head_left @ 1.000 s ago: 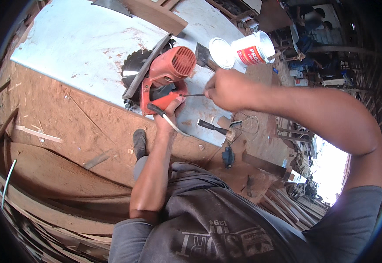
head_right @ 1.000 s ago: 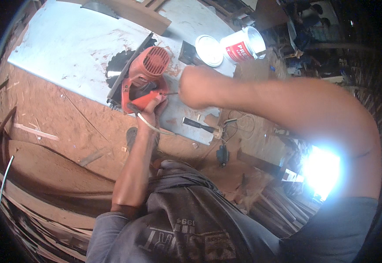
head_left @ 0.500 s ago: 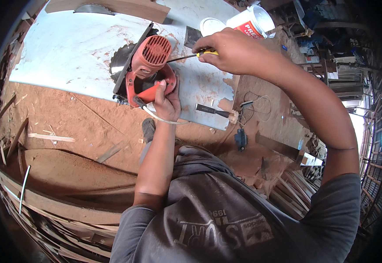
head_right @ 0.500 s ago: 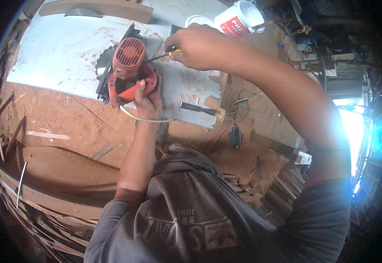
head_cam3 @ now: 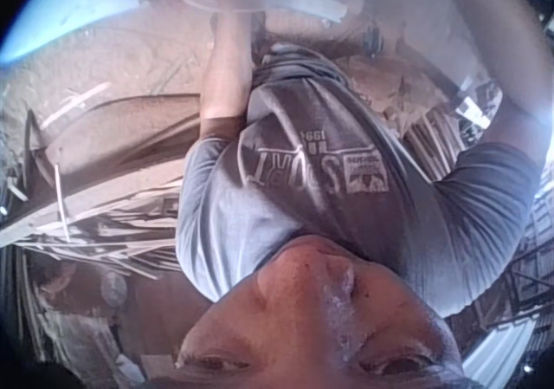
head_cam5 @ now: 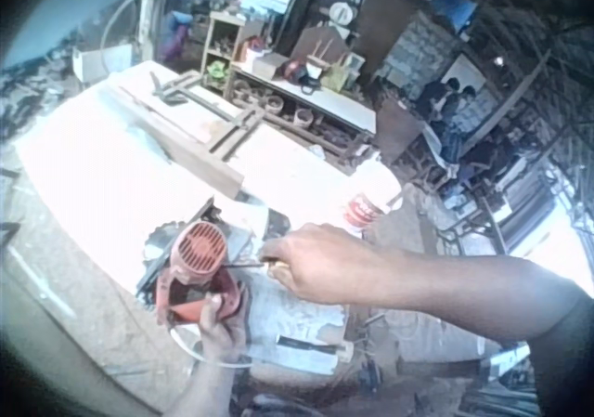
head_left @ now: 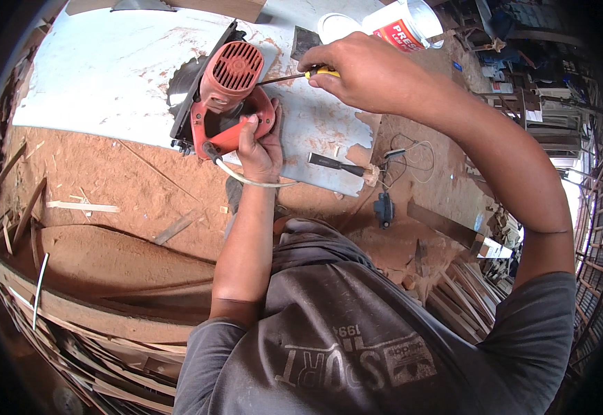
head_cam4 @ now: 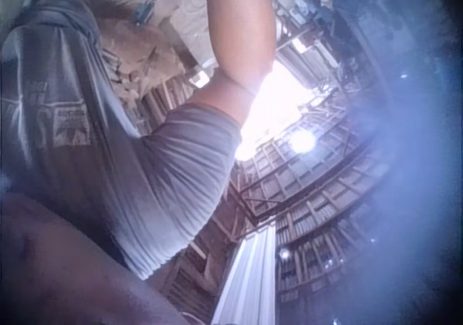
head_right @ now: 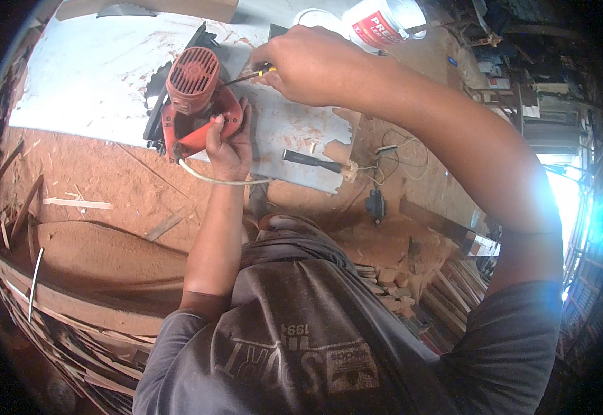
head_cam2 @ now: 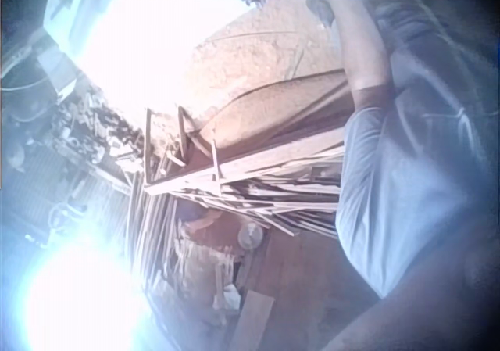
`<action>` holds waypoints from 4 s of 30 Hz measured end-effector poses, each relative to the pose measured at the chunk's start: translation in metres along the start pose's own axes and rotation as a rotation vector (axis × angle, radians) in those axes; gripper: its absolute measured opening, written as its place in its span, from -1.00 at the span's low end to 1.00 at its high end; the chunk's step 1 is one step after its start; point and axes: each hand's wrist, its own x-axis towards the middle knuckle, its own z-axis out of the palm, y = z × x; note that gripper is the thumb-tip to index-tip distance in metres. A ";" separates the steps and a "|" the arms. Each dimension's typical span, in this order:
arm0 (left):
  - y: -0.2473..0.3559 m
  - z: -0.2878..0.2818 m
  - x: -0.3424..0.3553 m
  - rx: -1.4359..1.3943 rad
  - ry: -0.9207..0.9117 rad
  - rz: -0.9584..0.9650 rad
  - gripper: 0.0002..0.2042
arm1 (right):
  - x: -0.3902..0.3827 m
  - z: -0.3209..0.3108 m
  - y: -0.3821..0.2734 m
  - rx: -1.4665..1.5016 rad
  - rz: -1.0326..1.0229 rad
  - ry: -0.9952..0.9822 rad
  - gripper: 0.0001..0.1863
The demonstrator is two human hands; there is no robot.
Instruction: The person adjusts a circular saw on a workbench using a screwdriver to tighten screws on the blade guard and base. They then plug the saw's power cord into a power strip on the floor.
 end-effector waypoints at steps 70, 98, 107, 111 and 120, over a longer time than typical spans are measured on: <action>0.004 -0.018 0.002 0.043 -0.015 -0.057 -0.37 | 0.038 -0.068 -0.049 -0.273 -0.063 -0.229 -0.68; -0.002 -0.033 0.009 0.081 0.029 -0.069 -0.58 | 0.043 -0.052 -0.019 -0.209 -0.419 0.031 -0.66; -0.005 -0.028 0.009 0.064 0.030 -0.055 -0.50 | 0.045 -0.045 -0.039 -0.267 0.130 -0.207 -0.59; -0.001 -0.025 0.007 0.057 0.021 -0.057 -0.51 | 0.041 -0.045 -0.036 -0.280 -0.142 -0.101 -0.62; -0.002 -0.029 0.006 0.040 0.041 -0.105 -0.64 | 0.056 -0.037 -0.033 -0.249 0.044 -0.151 -0.62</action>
